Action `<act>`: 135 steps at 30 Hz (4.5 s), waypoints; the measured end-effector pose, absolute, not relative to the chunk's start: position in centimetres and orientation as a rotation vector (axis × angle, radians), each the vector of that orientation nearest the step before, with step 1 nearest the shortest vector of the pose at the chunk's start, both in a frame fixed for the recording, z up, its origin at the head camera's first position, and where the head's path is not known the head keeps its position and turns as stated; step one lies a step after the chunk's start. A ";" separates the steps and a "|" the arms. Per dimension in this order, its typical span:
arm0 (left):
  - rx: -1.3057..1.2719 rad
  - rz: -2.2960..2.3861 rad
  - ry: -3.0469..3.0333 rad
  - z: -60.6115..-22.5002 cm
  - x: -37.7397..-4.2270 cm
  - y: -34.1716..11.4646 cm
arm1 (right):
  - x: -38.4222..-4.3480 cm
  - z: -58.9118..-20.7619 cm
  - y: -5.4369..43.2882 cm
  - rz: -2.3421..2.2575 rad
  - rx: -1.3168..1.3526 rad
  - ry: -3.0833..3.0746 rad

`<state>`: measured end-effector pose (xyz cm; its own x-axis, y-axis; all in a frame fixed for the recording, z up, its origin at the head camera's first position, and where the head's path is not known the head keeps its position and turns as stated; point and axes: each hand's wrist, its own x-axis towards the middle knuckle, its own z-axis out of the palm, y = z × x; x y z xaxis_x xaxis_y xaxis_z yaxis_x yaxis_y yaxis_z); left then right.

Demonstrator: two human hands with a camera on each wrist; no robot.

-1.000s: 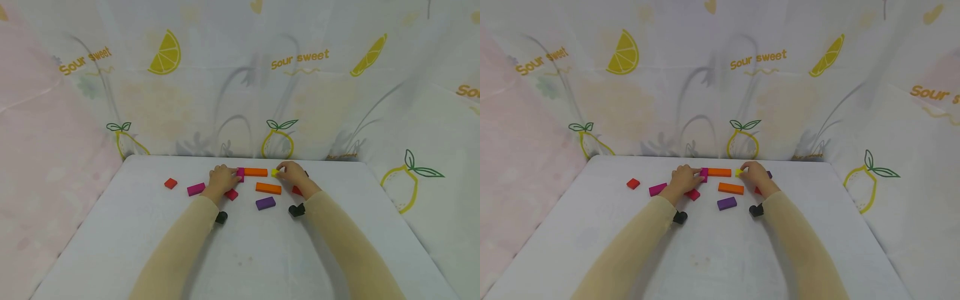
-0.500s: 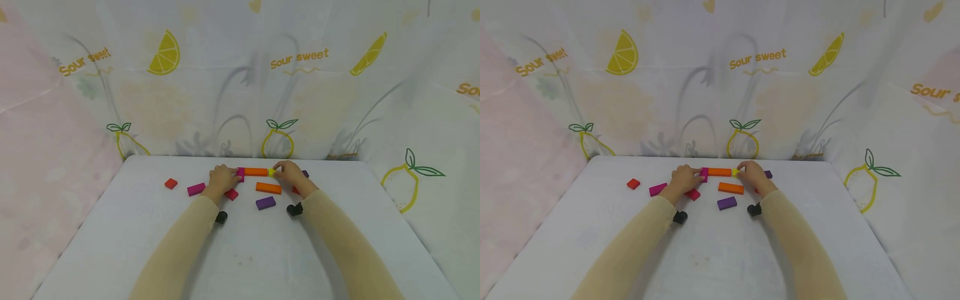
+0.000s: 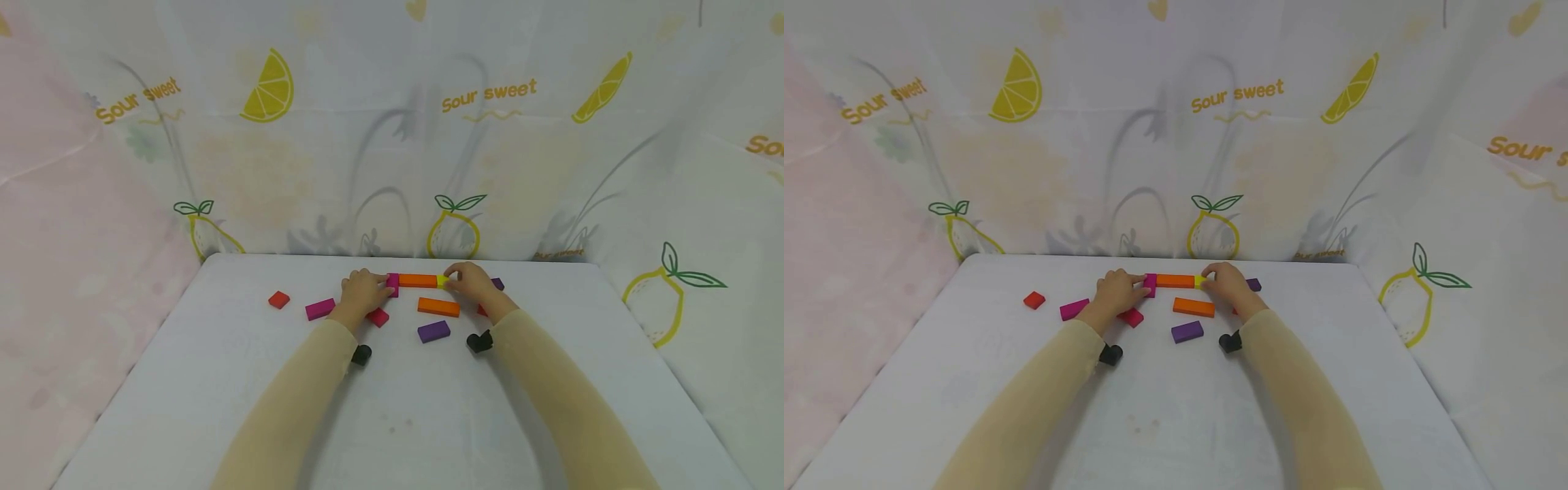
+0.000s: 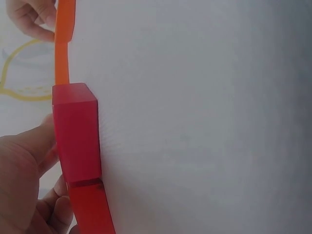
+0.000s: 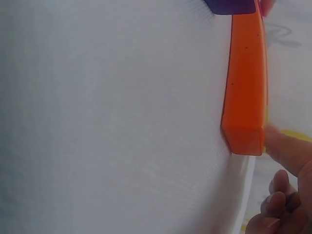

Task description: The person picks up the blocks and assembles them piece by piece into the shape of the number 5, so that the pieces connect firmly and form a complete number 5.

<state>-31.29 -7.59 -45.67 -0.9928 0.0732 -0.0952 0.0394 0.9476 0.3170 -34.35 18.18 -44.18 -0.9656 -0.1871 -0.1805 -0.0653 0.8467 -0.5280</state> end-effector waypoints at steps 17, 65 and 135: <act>0.066 0.513 2.994 -45.7 -31.3 -7.5 | -34.2 -44.2 18.2 -0.797 -0.175 2.793; 0.265 0.744 2.894 -44.8 -28.6 -13.4 | -30.5 -44.4 18.9 -0.823 -0.422 2.735; 0.343 0.643 2.872 -45.9 -27.6 -9.4 | -29.8 -44.3 16.2 -0.744 -0.510 2.690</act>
<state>-27.58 -9.41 -45.95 -0.9574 0.2614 -0.1225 0.1842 0.8800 0.4379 -29.84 16.20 -44.31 -0.8908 -0.4117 -0.1925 -0.2543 0.8026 -0.5397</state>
